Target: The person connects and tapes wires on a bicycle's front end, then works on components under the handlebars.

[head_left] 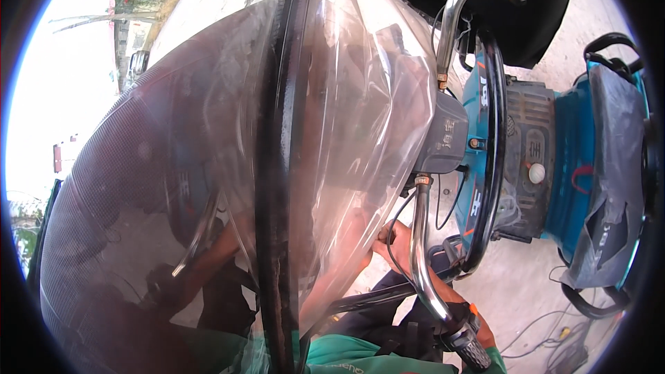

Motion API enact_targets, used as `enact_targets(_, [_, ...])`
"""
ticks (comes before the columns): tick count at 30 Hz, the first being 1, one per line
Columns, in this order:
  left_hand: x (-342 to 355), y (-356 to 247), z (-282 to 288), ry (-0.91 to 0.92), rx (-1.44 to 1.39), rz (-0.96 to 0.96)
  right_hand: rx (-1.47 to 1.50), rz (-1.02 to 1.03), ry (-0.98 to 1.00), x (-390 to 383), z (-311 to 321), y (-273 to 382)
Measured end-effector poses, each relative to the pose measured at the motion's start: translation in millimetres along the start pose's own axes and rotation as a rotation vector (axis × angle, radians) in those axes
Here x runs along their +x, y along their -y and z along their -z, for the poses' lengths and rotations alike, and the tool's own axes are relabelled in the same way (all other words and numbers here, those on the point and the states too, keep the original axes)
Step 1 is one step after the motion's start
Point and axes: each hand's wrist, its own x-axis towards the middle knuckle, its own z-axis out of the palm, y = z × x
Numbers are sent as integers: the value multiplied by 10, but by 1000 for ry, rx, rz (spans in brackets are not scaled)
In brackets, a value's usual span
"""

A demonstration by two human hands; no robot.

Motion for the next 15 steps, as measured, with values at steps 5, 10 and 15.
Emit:
enact_targets(5, [-130, -184, -38, 28, -50, 49, 113, -60, 88, -99, 10, 109])
enact_targets(10, [-157, -269, -33, 57, -67, 75, -648, 470, -14, -108, 169, 162])
enact_targets(15, [-118, -344, -62, 107, -79, 116, -416, 94, 358, -72, 237, -113])
